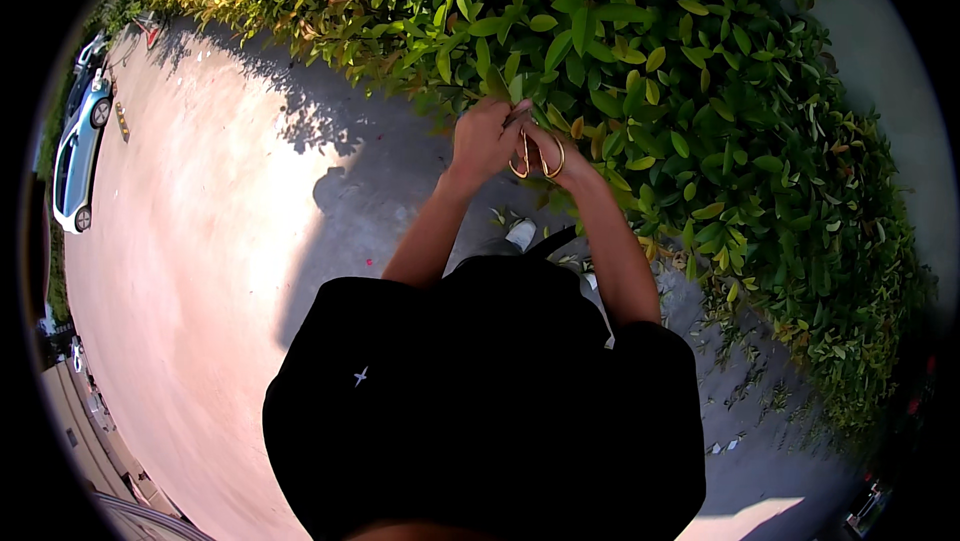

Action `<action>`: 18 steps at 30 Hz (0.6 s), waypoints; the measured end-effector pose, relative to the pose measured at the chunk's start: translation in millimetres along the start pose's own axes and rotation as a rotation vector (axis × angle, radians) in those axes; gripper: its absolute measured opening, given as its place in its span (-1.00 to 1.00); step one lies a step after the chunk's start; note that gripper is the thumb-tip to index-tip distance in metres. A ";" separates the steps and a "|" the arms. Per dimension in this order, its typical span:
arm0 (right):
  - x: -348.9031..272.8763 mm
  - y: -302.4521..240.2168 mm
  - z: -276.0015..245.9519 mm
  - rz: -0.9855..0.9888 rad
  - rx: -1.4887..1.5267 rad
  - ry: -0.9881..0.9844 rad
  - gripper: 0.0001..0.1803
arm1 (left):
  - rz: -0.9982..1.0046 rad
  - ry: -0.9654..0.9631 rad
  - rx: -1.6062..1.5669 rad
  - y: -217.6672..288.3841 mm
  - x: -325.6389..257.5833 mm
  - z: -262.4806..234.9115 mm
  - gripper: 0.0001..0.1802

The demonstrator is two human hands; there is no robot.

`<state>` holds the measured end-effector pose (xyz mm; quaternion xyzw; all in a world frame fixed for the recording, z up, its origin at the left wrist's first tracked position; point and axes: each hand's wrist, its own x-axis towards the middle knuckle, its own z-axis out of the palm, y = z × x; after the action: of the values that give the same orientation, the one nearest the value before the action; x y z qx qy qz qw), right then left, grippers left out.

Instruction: The person trims small leafy branches from a hedge using a pair of shears, handling various stems and checking the progress by hand.

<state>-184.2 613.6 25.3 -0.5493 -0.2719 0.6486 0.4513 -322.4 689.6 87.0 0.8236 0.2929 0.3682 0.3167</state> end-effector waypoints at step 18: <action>-106.0 4.0 -44.5 -0.405 0.358 0.199 -0.40 | 0.190 -0.910 -0.245 -7.6 2.3 -36.9 -0.43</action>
<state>-143.9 511.8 60.3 -0.4564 -0.2117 0.5257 0.6860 -352.2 707.3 101.8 0.8809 0.0024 0.0297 0.4725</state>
